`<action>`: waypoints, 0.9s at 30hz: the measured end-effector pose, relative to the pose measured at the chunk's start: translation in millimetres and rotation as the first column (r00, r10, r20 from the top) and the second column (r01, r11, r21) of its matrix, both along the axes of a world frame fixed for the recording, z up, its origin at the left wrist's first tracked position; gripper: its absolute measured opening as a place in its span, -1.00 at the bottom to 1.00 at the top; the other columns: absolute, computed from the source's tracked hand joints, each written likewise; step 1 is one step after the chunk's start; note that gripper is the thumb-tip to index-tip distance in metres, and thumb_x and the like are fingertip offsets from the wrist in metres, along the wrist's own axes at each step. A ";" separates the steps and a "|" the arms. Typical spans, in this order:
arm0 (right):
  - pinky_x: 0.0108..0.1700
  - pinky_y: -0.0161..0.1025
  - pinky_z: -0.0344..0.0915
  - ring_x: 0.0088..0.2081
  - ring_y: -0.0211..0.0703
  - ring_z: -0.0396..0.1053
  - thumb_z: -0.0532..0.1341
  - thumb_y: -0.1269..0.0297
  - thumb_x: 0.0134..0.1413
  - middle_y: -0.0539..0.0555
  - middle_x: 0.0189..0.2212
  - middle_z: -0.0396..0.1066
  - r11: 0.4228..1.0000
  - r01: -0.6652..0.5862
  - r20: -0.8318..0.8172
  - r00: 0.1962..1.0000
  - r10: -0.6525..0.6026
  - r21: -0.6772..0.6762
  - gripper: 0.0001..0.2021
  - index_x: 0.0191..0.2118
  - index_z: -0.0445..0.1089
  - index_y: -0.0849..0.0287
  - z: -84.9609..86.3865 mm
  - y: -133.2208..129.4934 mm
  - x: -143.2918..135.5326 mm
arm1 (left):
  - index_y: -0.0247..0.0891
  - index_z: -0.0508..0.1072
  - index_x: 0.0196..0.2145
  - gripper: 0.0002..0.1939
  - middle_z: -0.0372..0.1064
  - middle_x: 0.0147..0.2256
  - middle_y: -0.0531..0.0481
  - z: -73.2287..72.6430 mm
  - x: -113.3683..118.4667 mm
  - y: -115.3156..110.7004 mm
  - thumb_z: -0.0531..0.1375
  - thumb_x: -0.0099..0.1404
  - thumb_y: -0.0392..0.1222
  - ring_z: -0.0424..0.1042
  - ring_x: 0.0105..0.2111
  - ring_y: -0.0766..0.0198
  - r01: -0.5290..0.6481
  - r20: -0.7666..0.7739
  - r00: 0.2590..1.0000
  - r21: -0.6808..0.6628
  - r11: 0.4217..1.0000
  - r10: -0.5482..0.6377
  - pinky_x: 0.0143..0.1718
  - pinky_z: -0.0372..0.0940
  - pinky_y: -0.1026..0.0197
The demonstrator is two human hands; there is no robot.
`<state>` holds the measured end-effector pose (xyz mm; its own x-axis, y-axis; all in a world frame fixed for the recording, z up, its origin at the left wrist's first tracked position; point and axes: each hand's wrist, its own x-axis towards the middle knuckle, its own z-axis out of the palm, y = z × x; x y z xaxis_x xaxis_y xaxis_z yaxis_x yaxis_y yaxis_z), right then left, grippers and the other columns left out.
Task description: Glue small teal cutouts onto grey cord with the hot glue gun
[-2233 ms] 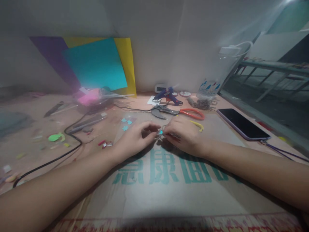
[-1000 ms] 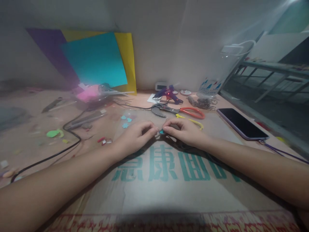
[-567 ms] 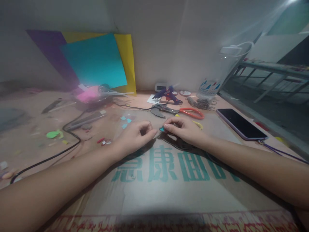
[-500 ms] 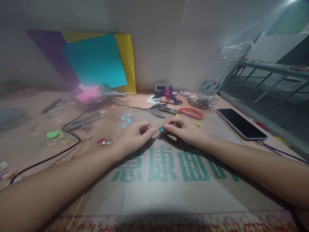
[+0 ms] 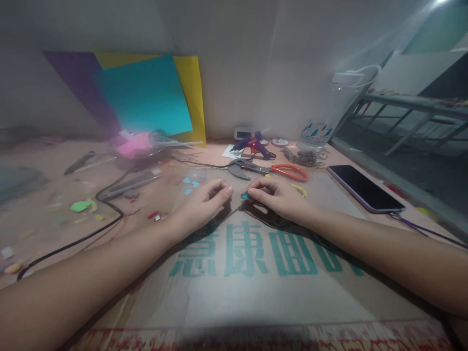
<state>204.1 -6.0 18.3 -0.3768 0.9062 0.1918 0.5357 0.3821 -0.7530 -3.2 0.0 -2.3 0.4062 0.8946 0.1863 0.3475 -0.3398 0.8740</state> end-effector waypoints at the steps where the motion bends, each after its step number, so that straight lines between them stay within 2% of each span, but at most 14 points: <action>1: -0.33 -0.32 0.24 -0.37 -0.22 0.39 0.13 0.14 0.13 0.04 -0.43 0.47 1.000 0.000 0.011 1.000 0.000 0.009 -0.75 -0.34 0.43 0.23 0.6 -0.3 0.1 | -0.25 0.27 -0.44 -0.74 0.29 -0.50 0.09 1.2 0.0 -0.3 0.05 0.32 -0.04 0.29 -0.50 0.34 -0.010 -0.026 1.000 0.012 1.000 0.010 -0.46 0.17 0.29; 5: -0.33 -0.33 0.23 -0.38 -0.23 0.38 0.13 0.17 0.14 0.03 -0.43 0.47 0.999 -0.003 0.036 0.999 0.002 0.033 -0.76 -0.34 0.44 0.22 1.0 -0.3 0.4 | -0.22 0.27 -0.41 -0.91 0.34 -0.43 0.09 3.3 -1.1 -0.1 0.10 0.23 -0.20 0.36 -0.37 0.28 -0.014 -0.096 0.995 0.088 0.996 0.023 -0.32 0.22 0.25; 9: -0.33 -0.33 0.23 -0.37 -0.23 0.38 0.13 0.19 0.14 0.03 -0.43 0.47 0.999 -0.003 0.046 0.999 0.001 0.041 -0.78 -0.34 0.43 0.22 1.5 -0.5 -0.3 | -0.22 0.28 -0.39 -0.98 0.33 -0.39 0.08 3.8 -1.5 -0.7 0.10 0.19 -0.26 0.37 -0.34 0.27 -0.026 -0.123 0.992 0.122 0.992 0.041 -0.29 0.24 0.24; 16: -0.36 -0.35 0.21 -0.40 -0.25 0.38 0.13 0.19 0.14 0.02 -0.44 0.46 1.000 -0.002 0.041 0.999 0.000 0.030 -0.77 -0.34 0.43 0.22 1.7 -1.7 -0.2 | -0.23 0.29 -0.40 -0.91 0.33 -0.43 0.07 3.9 -1.2 -0.1 0.08 0.22 -0.18 0.35 -0.37 0.26 -0.011 -0.095 0.995 0.129 0.992 0.024 -0.32 0.22 0.23; 27: -0.35 -0.33 0.23 -0.39 -0.23 0.37 0.13 0.17 0.13 0.04 -0.43 0.46 0.999 -0.001 0.060 0.998 -0.001 0.037 -0.76 -0.35 0.44 0.22 0.8 -1.4 -0.1 | -0.21 0.26 -0.39 -0.97 0.26 -0.41 0.06 -0.9 -2.2 3.8 0.03 0.20 -0.27 0.29 -0.37 0.27 -0.002 -0.101 0.995 0.168 0.986 0.019 -0.35 0.18 0.24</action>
<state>203.9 -7.4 19.1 -0.3888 0.8987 0.2029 0.5790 0.4096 -0.7050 -5.3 3.8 -3.2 0.4215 0.8586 0.2919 0.4359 -0.4741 0.7650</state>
